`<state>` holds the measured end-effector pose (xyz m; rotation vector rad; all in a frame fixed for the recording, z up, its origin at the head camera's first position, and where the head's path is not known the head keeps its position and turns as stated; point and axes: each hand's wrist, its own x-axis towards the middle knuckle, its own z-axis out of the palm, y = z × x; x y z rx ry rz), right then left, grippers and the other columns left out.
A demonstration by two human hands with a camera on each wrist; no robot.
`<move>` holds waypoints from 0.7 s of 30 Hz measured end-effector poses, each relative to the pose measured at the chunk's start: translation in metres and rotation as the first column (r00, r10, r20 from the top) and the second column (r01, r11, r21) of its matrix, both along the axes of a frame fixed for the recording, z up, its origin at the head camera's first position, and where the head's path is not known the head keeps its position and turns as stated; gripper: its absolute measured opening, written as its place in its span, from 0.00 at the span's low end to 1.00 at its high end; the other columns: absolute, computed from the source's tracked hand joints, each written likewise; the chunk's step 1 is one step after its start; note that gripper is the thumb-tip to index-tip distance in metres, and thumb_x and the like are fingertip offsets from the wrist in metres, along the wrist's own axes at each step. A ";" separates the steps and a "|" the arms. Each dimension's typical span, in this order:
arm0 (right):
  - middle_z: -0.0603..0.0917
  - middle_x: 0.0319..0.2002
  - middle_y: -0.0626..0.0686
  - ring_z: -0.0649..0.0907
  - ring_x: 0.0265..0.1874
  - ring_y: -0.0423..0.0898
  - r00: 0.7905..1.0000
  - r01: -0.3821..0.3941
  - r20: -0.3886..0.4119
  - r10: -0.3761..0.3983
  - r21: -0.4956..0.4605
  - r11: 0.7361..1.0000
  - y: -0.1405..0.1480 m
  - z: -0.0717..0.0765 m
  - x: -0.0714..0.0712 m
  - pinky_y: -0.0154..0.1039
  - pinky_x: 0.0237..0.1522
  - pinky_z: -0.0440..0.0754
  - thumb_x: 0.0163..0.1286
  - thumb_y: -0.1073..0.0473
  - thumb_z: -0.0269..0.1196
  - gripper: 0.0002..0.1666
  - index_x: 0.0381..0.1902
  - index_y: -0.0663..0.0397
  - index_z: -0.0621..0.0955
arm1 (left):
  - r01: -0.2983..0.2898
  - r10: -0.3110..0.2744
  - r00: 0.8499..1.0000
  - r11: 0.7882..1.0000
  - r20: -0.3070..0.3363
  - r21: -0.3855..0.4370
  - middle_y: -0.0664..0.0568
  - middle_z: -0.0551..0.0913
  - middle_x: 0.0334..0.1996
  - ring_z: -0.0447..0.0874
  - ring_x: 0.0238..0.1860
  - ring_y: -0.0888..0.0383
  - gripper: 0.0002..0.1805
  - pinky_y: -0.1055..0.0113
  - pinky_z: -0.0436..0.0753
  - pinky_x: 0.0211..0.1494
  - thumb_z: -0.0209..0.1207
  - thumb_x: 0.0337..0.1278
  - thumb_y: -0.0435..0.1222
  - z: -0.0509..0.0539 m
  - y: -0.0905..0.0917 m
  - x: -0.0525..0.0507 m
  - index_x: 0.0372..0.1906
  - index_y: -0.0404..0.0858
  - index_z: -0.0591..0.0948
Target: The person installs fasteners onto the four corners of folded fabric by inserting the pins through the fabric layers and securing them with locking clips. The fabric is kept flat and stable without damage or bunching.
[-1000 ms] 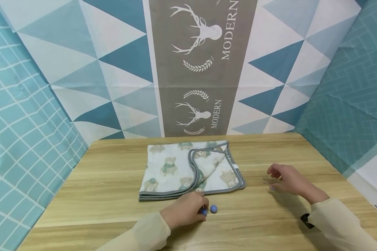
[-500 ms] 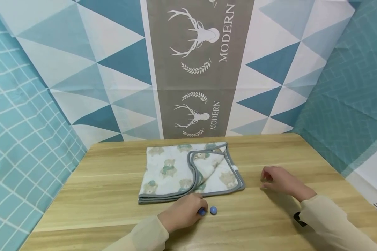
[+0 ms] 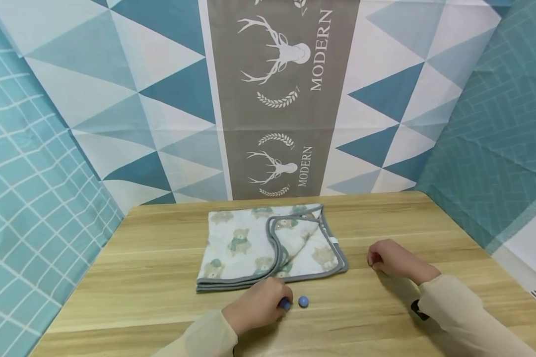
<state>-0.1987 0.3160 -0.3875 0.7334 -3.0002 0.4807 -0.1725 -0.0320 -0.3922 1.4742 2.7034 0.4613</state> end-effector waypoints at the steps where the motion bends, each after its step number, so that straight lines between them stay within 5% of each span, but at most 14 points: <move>1: 0.76 0.21 0.40 0.70 0.22 0.31 1.000 -0.014 -0.004 0.014 -0.010 1.000 0.000 0.000 0.000 0.28 0.25 0.70 0.53 0.73 0.66 0.14 0.20 0.48 0.77 | -0.004 0.004 1.000 1.000 0.009 -0.004 0.63 0.79 0.21 0.65 0.23 0.72 0.06 0.82 0.66 0.27 0.67 0.46 0.30 0.001 0.000 0.000 0.24 0.43 0.82; 11: 0.77 0.24 0.40 0.72 0.24 0.29 0.996 -0.080 -0.039 0.077 -0.081 0.993 -0.014 0.008 -0.001 0.29 0.26 0.74 0.57 0.70 0.64 0.11 0.24 0.49 0.78 | -0.088 0.088 0.996 0.994 -0.002 0.067 0.62 0.76 0.20 0.66 0.22 0.72 0.05 0.81 0.67 0.25 0.64 0.52 0.34 0.009 0.007 -0.005 0.25 0.44 0.81; 16: 0.79 0.26 0.41 0.75 0.25 0.30 0.996 -0.092 -0.009 0.091 -0.113 0.989 -0.023 0.009 -0.002 0.29 0.27 0.76 0.57 0.71 0.64 0.10 0.26 0.49 0.79 | -0.125 0.125 0.992 0.990 -0.003 0.061 0.62 0.77 0.22 0.67 0.23 0.71 0.03 0.79 0.68 0.25 0.62 0.55 0.37 0.022 0.027 -0.010 0.28 0.44 0.82; 21: 0.80 0.27 0.43 0.76 0.26 0.31 0.994 -0.109 0.013 0.112 -0.133 0.985 -0.030 0.006 -0.001 0.30 0.28 0.78 0.56 0.72 0.65 0.11 0.29 0.50 0.79 | -0.094 0.095 0.995 0.994 -0.014 0.049 0.61 0.82 0.27 0.73 0.26 0.72 0.03 0.81 0.71 0.29 0.62 0.54 0.37 0.021 0.050 -0.015 0.32 0.44 0.85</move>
